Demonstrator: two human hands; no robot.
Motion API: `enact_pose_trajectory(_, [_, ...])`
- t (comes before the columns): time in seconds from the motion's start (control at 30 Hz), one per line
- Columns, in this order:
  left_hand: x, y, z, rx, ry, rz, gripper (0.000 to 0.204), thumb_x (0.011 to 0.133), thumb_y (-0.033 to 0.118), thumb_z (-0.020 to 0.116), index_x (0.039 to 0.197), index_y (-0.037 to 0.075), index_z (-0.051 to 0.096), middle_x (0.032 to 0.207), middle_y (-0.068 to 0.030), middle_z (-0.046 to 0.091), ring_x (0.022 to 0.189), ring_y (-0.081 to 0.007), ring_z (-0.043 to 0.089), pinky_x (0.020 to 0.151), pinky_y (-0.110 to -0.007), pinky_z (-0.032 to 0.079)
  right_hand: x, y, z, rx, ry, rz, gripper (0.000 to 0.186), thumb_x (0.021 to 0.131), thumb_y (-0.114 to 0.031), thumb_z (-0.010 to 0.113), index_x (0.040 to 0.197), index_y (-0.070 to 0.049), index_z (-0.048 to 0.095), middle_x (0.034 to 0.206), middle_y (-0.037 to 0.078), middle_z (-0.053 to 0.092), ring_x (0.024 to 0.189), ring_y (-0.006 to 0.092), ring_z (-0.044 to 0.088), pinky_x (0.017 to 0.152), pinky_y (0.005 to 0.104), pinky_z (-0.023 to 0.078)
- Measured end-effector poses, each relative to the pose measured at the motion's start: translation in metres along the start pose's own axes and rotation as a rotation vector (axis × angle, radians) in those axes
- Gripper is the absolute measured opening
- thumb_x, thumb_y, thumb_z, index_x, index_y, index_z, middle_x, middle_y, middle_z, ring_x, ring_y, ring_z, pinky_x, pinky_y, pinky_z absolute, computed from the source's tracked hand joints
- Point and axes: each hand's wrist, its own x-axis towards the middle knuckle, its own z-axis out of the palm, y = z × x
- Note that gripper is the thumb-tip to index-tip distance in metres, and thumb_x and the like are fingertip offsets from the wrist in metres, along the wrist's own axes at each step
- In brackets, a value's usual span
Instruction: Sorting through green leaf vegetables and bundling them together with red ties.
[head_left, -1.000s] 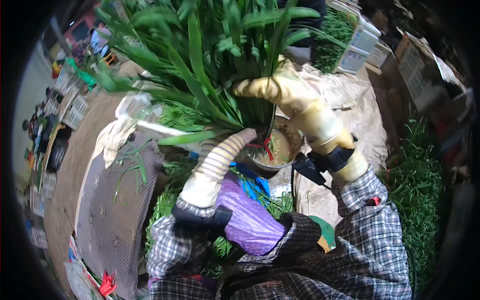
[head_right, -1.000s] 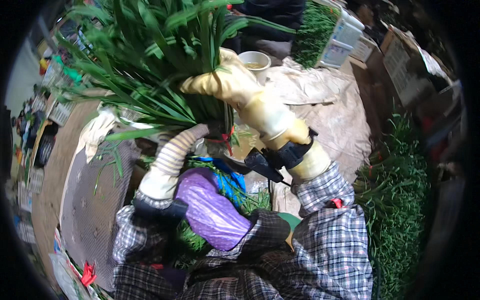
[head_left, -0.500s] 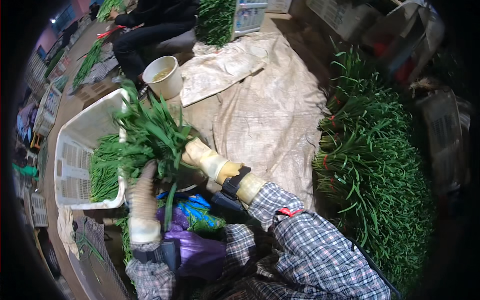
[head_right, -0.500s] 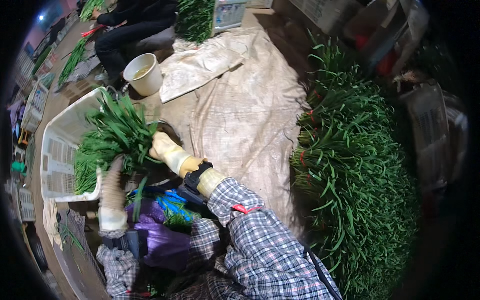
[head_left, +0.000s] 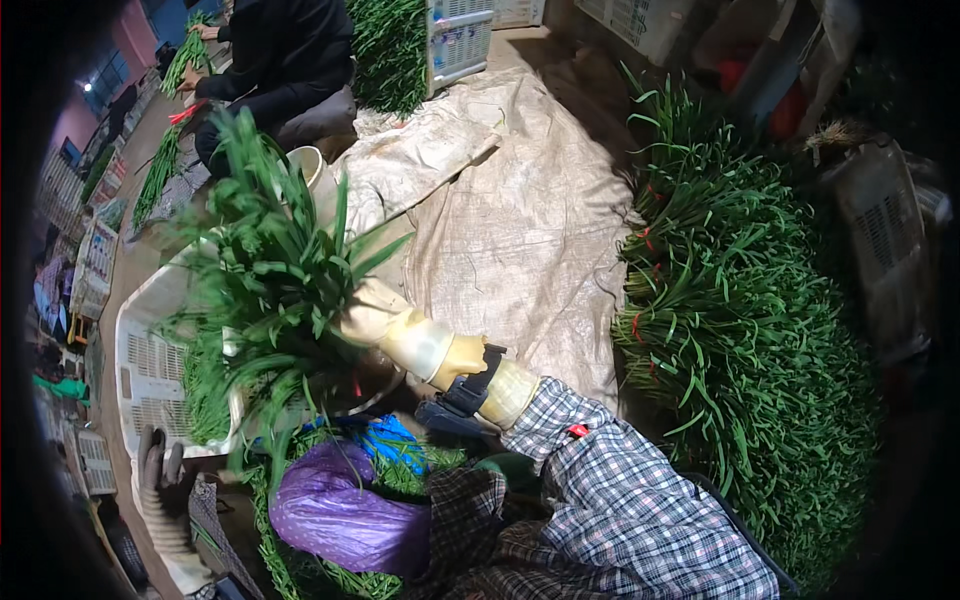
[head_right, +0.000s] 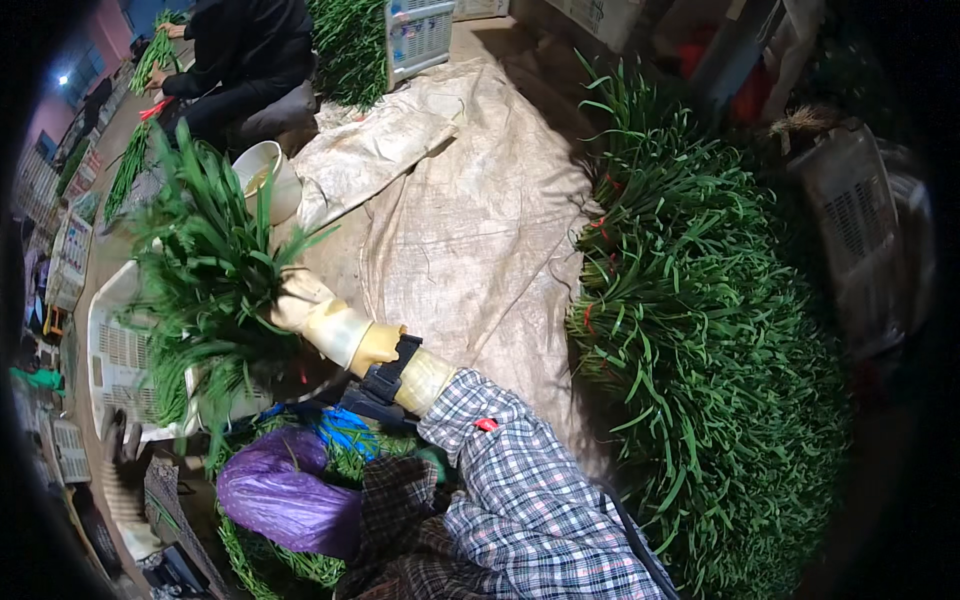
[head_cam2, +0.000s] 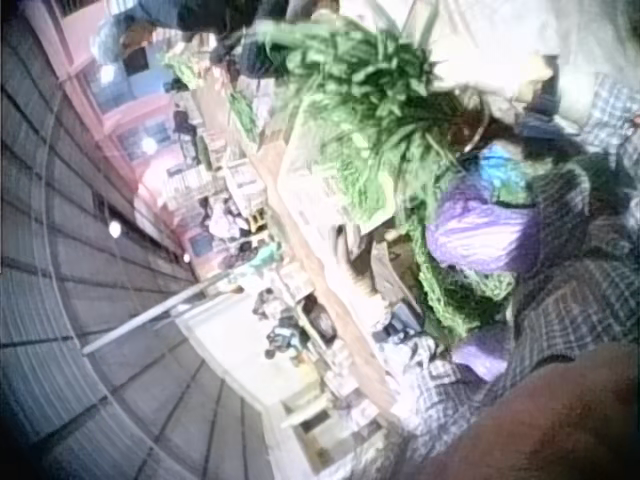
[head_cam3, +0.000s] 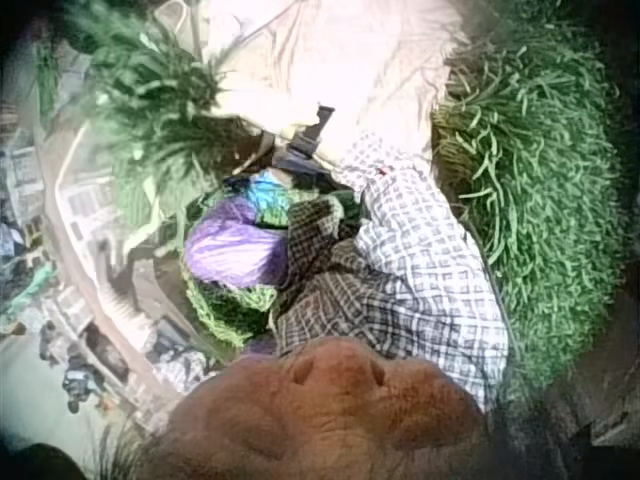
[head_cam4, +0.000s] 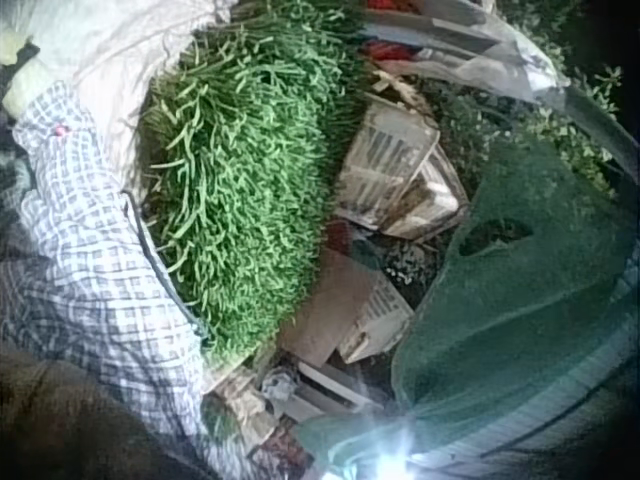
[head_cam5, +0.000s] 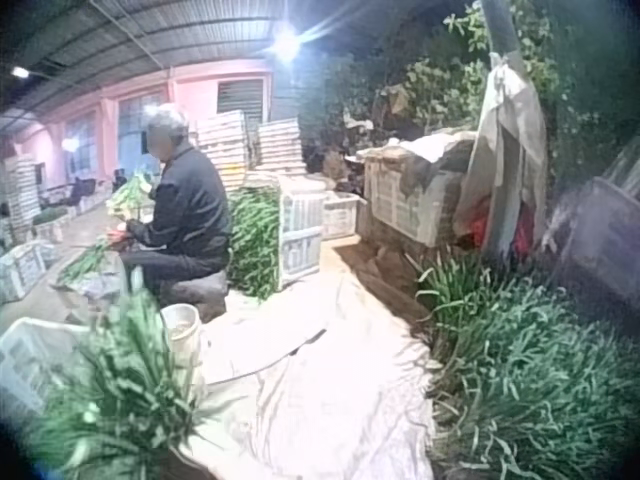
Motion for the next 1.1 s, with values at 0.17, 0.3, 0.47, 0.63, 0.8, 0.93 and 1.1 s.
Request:
enact_pose_trajectory(0.17, [-0.013, -0.031, -0.094, -0.165, 0.096, -0.105, 0.048, 0.101, 0.025, 0.043, 0.148, 0.017, 0.035, 0.15, -0.0009, 0.038, 0.131, -0.0196, 0.043, 0.105, -0.036, 0.037, -0.011, -0.004, -0.017, 0.042, -0.089, -0.033, 0.02, 0.089, -0.013, 0.047, 0.099, -0.008, 0.063, 0.102, 0.013, 0.066, 0.097, 0.0271, 0.061, 0.088, 0.0355, 0.048])
enact_pose_trajectory(0.3, [-0.018, -0.032, -0.067, -0.249, 0.142, -0.234, 0.049, 0.099, 0.029, 0.048, 0.146, 0.016, 0.039, 0.148, -0.0017, 0.042, 0.127, -0.0195, 0.047, 0.1, -0.035, 0.045, 0.001, -0.006, -0.025, -0.095, -0.705, -0.012, 0.018, 0.083, -0.015, 0.051, 0.086, -0.008, 0.068, 0.101, 0.014, 0.065, 0.096, 0.0315, 0.059, 0.082, 0.0421, 0.047])
enact_pose_trajectory(0.47, [-0.003, -0.038, -0.054, -0.225, 0.064, -0.185, 0.049, 0.099, 0.032, 0.049, 0.144, 0.016, 0.043, 0.148, -0.0019, 0.042, 0.125, -0.019, 0.048, 0.098, -0.035, 0.047, -0.051, 0.02, -0.005, -0.208, 0.109, -0.006, 0.015, 0.08, -0.015, 0.054, 0.091, -0.006, 0.061, 0.085, 0.012, 0.06, 0.087, 0.0321, 0.059, 0.077, 0.0397, 0.049])
enact_pose_trajectory(0.63, [-0.005, -0.046, -0.056, -0.337, 0.075, -0.222, 0.045, 0.101, 0.029, 0.044, 0.144, 0.016, 0.044, 0.149, -0.0036, 0.041, 0.127, -0.0202, 0.047, 0.105, -0.035, 0.042, -0.097, 0.031, -0.031, -0.098, 0.045, -0.07, 0.023, 0.084, -0.013, 0.052, 0.106, -0.005, 0.058, 0.1, 0.015, 0.058, 0.099, 0.0334, 0.057, 0.085, 0.0397, 0.049])
enact_pose_trajectory(0.8, [-0.022, -0.052, -0.079, -0.186, 0.125, -0.176, 0.047, 0.099, 0.03, 0.048, 0.143, 0.014, 0.044, 0.145, -0.0039, 0.044, 0.123, -0.0195, 0.05, 0.1, -0.035, 0.046, -0.122, 0.031, -0.081, 0.669, 0.064, 0.319, 0.041, 0.093, -0.013, 0.05, 0.132, 0.0, 0.049, 0.129, 0.017, 0.055, 0.115, 0.0281, 0.055, 0.1, 0.0356, 0.043])
enact_pose_trajectory(0.93, [-0.037, -0.057, -0.106, -0.239, 0.114, -0.21, 0.045, 0.1, 0.029, 0.047, 0.142, 0.013, 0.044, 0.147, -0.0039, 0.042, 0.129, -0.0203, 0.045, 0.107, -0.037, 0.04, -0.164, 0.081, -0.159, 1.181, 0.264, 0.452, 0.066, 0.077, -0.017, 0.069, 0.135, 0.004, 0.046, 0.141, 0.019, 0.045, 0.133, 0.0286, 0.04, 0.114, 0.0399, 0.028])
enact_pose_trajectory(1.1, [-0.052, -0.07, -0.109, -0.28, 0.213, -0.282, 0.045, 0.1, 0.027, 0.046, 0.143, 0.013, 0.044, 0.147, -0.0038, 0.042, 0.131, -0.0192, 0.043, 0.109, -0.037, 0.038, -0.258, 0.149, -0.263, 0.322, 0.26, 0.952, 0.071, 0.076, -0.027, 0.078, 0.136, -0.002, 0.048, 0.141, 0.013, 0.048, 0.129, 0.0232, 0.045, 0.108, 0.0409, 0.038])
